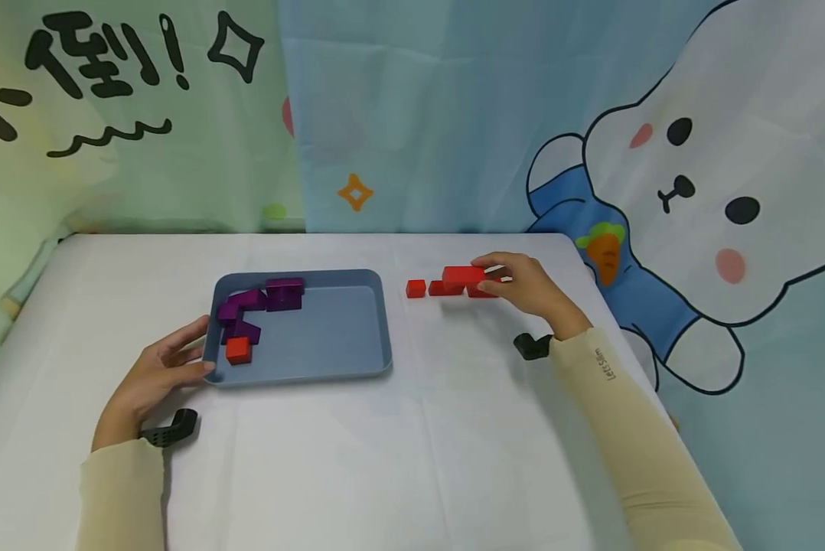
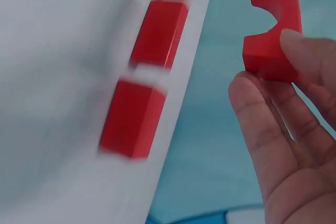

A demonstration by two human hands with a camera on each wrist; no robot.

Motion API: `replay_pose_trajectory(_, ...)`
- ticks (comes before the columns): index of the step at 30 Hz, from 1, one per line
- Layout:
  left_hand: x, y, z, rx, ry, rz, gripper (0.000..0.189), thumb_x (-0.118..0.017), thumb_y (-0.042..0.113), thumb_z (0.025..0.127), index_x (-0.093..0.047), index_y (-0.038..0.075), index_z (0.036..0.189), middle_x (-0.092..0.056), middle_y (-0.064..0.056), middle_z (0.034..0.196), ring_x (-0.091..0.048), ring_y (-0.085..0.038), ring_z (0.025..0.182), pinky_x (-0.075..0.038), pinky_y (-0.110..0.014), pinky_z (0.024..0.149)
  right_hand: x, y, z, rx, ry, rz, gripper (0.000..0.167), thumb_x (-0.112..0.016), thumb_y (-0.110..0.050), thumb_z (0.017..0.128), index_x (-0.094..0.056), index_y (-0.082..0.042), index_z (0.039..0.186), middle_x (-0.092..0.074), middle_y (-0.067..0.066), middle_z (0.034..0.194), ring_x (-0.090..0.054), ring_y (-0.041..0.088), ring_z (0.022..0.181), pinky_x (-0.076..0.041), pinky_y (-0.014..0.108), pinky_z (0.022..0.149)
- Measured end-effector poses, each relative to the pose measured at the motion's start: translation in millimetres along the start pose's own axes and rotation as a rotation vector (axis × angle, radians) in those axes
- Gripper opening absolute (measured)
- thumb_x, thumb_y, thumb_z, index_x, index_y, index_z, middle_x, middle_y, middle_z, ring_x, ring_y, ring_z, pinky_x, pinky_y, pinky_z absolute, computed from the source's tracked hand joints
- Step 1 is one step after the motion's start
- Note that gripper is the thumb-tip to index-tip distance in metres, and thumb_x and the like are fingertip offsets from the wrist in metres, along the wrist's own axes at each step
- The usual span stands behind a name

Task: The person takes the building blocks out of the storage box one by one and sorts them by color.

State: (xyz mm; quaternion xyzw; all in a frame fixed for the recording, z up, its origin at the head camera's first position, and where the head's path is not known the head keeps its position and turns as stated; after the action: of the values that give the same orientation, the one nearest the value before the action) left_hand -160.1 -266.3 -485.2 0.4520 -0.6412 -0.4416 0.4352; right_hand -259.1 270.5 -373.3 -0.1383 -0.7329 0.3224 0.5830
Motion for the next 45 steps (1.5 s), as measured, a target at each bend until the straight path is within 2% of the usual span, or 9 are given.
replay_pose_trajectory(3,0.9,-0.7,-1.6,0.006,0.004,0.012,0.087,-0.076,0.006,0.098,-0.026,0.001,0.17,-0.027,-0.028,0.174,-0.052,0.004,0.117,-0.057,-0.019,0.088,8.6,15.5,-1.0,-0.032,-0.001,-0.016,0.044,-0.066,0.001,0.106,-0.058,0.008,0.148,-0.054,0.032,0.153,-0.058,0.052,0.134,-0.05,0.06,0.11)
replay_pose_trajectory(10,2.0,-2.4,-3.3,-0.011,0.002,0.001,0.087,-0.076,0.003,0.097,-0.027,0.0,0.169,-0.023,-0.034,0.172,-0.056,0.014,0.111,-0.058,-0.02,0.086,25.9,51.4,0.4,-0.147,0.026,-0.051,0.045,-0.06,0.002,0.108,-0.052,0.009,0.152,-0.049,0.033,0.157,-0.052,0.053,0.139,-0.046,0.061,0.114)
replay_pose_trajectory(17,-0.5,-2.8,-1.1,-0.026,-0.002,-0.007,0.086,-0.076,0.002,0.097,-0.029,0.001,0.169,-0.025,-0.033,0.172,-0.059,0.013,0.111,-0.059,-0.021,0.086,38.2,86.4,2.0,-0.288,0.089,-0.077,0.043,-0.058,0.0,0.11,-0.052,0.008,0.151,-0.05,0.034,0.153,-0.053,0.053,0.133,-0.046,0.062,0.114)
replay_pose_trajectory(28,-1.6,0.2,-1.6,-0.016,0.001,-0.006,0.088,-0.075,0.001,0.096,-0.025,-0.005,0.168,-0.025,-0.034,0.172,-0.058,0.013,0.109,-0.059,-0.021,0.085,24.2,117.1,9.0,-0.305,0.069,-0.086,0.041,-0.056,0.006,0.109,-0.051,0.012,0.148,-0.05,0.038,0.149,-0.05,0.054,0.131,-0.043,0.061,0.117)
replay_pose_trajectory(32,-1.7,0.6,-0.8,-0.006,0.005,-0.007,0.088,-0.075,0.0,0.096,-0.024,-0.005,0.168,-0.025,-0.033,0.172,-0.057,0.013,0.109,-0.059,-0.022,0.085,21.4,119.3,10.7,-0.32,0.053,-0.079,0.044,-0.055,0.007,0.108,-0.048,0.011,0.152,-0.048,0.038,0.151,-0.049,0.054,0.133,-0.043,0.061,0.117)
replay_pose_trajectory(37,-1.7,1.3,-0.8,-0.006,0.008,-0.005,0.087,-0.075,0.002,0.097,-0.025,-0.004,0.168,-0.025,-0.032,0.173,-0.057,0.012,0.109,-0.059,-0.021,0.086,24.1,112.6,8.1,-0.321,0.036,-0.119,0.059,-0.054,0.013,0.104,-0.037,0.008,0.161,-0.04,0.039,0.158,-0.045,0.057,0.141,-0.04,0.063,0.118)
replay_pose_trajectory(41,-1.6,2.5,-0.8,-0.006,0.004,-0.001,0.088,-0.075,0.003,0.097,-0.025,-0.003,0.169,-0.025,-0.031,0.173,-0.056,0.011,0.11,-0.059,-0.021,0.087,26.3,91.6,6.1,-0.277,0.096,-0.157,0.063,-0.052,0.017,0.101,-0.038,0.007,0.162,-0.039,0.037,0.161,-0.041,0.057,0.144,-0.041,0.065,0.116)
replay_pose_trajectory(45,-1.2,3.3,-0.4,-0.006,0.003,-0.004,0.088,-0.075,0.003,0.097,-0.026,-0.002,0.169,-0.025,-0.03,0.174,-0.057,0.011,0.11,-0.058,-0.02,0.087,19.6,56.5,5.1,-0.218,0.171,-0.114,0.052,-0.052,0.009,0.106,-0.047,0.005,0.158,-0.046,0.032,0.159,-0.043,0.052,0.144,-0.043,0.063,0.116)
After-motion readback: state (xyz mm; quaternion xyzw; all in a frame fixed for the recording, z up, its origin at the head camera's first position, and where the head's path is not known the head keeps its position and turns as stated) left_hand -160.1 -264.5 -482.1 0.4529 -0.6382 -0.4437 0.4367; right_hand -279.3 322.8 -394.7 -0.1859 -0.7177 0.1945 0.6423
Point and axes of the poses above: each hand's wrist, its own z-axis towards the middle knuckle, its own x-axis out of the back of the hand, y = z × x, the point moved 1 cm from there along z, towards the middle knuckle
